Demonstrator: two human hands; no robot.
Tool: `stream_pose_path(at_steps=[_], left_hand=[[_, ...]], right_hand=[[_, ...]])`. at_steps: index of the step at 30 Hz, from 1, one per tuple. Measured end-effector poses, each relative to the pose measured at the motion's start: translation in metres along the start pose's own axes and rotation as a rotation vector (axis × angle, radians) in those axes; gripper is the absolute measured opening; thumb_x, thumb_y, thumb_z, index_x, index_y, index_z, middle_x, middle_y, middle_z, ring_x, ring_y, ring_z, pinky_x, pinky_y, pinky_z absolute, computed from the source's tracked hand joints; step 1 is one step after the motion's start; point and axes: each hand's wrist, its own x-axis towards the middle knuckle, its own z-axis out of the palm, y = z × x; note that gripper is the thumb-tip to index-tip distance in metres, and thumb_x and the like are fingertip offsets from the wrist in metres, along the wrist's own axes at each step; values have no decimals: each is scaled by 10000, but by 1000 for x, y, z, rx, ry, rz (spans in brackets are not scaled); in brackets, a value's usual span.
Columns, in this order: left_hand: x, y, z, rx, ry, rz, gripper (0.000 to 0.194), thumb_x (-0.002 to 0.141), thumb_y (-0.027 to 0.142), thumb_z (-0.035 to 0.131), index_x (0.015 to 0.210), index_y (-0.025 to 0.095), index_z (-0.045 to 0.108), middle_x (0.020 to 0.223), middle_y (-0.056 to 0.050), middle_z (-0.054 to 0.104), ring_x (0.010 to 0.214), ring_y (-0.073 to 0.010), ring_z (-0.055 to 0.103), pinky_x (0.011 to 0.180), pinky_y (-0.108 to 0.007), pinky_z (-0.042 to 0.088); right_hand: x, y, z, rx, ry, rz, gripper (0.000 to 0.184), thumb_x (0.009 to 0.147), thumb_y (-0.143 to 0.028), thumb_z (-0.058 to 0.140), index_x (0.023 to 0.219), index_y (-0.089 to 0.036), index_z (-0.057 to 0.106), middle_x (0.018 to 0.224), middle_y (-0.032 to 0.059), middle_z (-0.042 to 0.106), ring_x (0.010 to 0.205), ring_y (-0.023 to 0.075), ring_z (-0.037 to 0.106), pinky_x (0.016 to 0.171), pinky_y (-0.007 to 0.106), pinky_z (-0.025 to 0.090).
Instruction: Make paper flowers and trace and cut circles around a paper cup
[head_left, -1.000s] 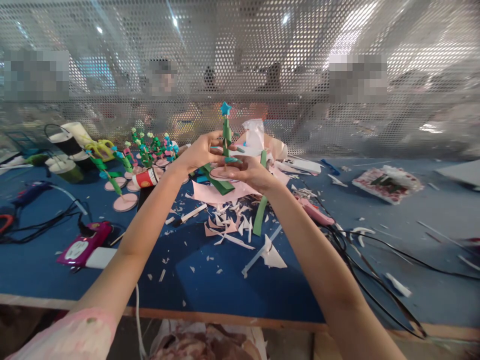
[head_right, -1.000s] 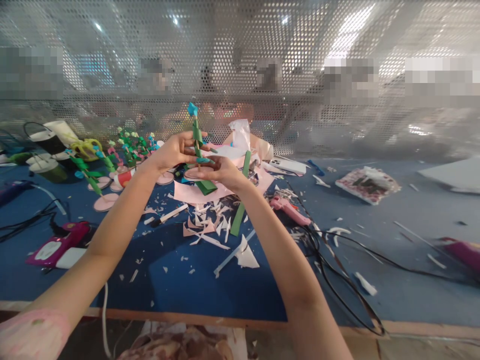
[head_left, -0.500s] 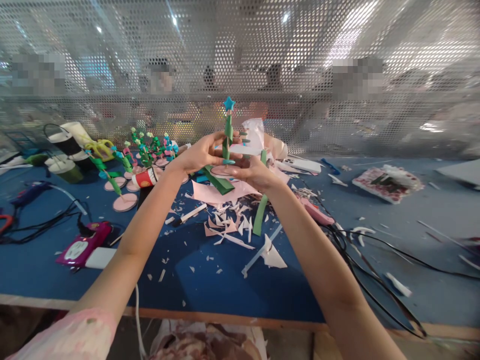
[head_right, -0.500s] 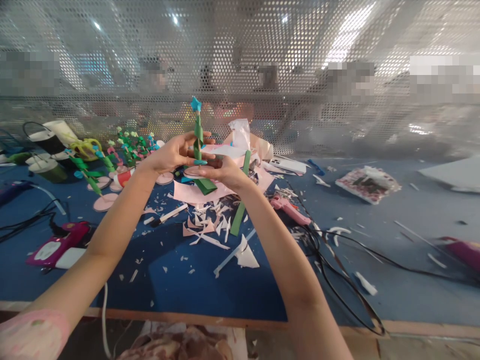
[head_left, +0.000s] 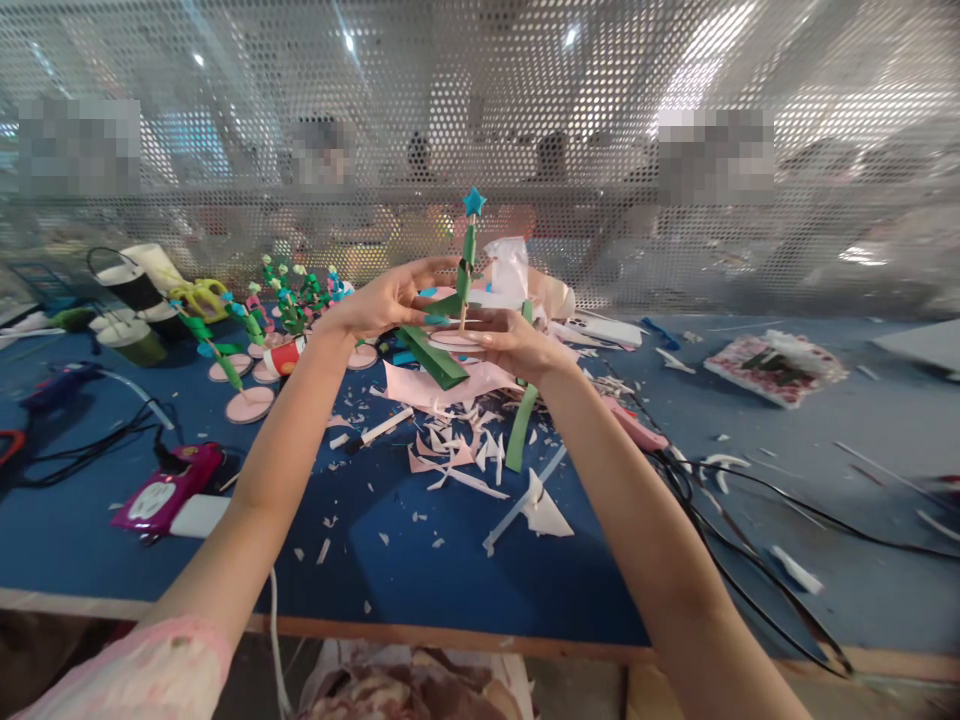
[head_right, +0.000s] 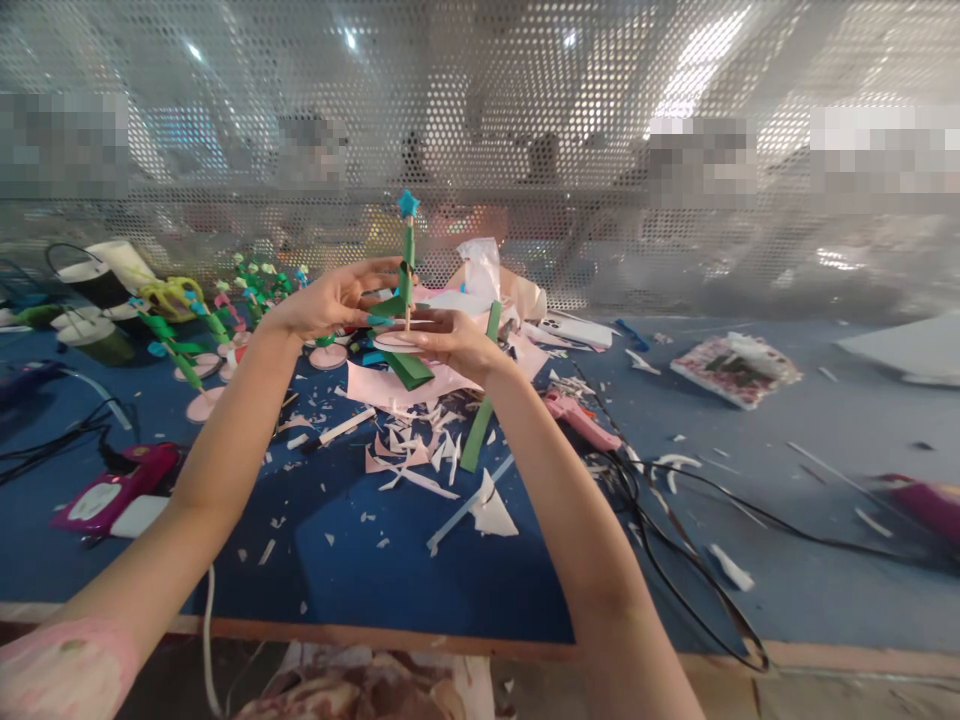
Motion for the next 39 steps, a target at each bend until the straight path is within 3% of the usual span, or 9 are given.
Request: stream_pose_path(at_steps=[4,10,19,29,36,39], left_hand=[[-3,-1,-11,94,11,-68,732,639,86,745,1311,240,500,1420,-131,476,1060,-238,643,769,-265,565],[-6,-3,-22,181,62,-80,744,638,33,691,1325,238,494,1403,-125,499,1052,-224,646,761,-259,560],[-3,-1,-10,84,32,-91,701,629,100,756,1281,213,525,1383,-135,508,1071,-237,641,810,-285,558],[1,-2,-3,14,32,-49,773,537,232,864,1229,144,532,1258,-165,574,1107,-316,612,900,-434,536],[5,-3,3,8,25,-41,767,521,281,869,1208,151,554,1247,-144,594,1124,-277,603,927,-350,520],[5,-4,-2,69,34,-49,789,510,242,871,1227,165,551,1267,-154,587,1130,-279,599,918,-354,521]], right_hand=[[0,-1,-3,-26,32,14,657,496,-379,875,1048,-97,659,1116,155,685,999,235,667,912,356,541],[-1,-2,-7,-64,-15,5,728,545,-427,846,1151,-87,630,1252,182,613,1136,267,601,1004,394,481],[1,3,-3,-72,8,14,582,530,-364,864,1011,-100,671,1114,163,684,1039,265,653,995,425,479],[0,3,-2,-106,1,25,650,541,-370,859,1077,-76,639,1123,188,674,1067,295,638,1025,484,443],[2,7,1,-80,-33,8,607,518,-352,866,1033,-115,649,1055,137,707,1010,277,668,1030,471,452],[2,8,1,-89,2,5,731,488,-356,876,1122,-114,604,1115,150,679,1061,293,643,1050,486,431]])
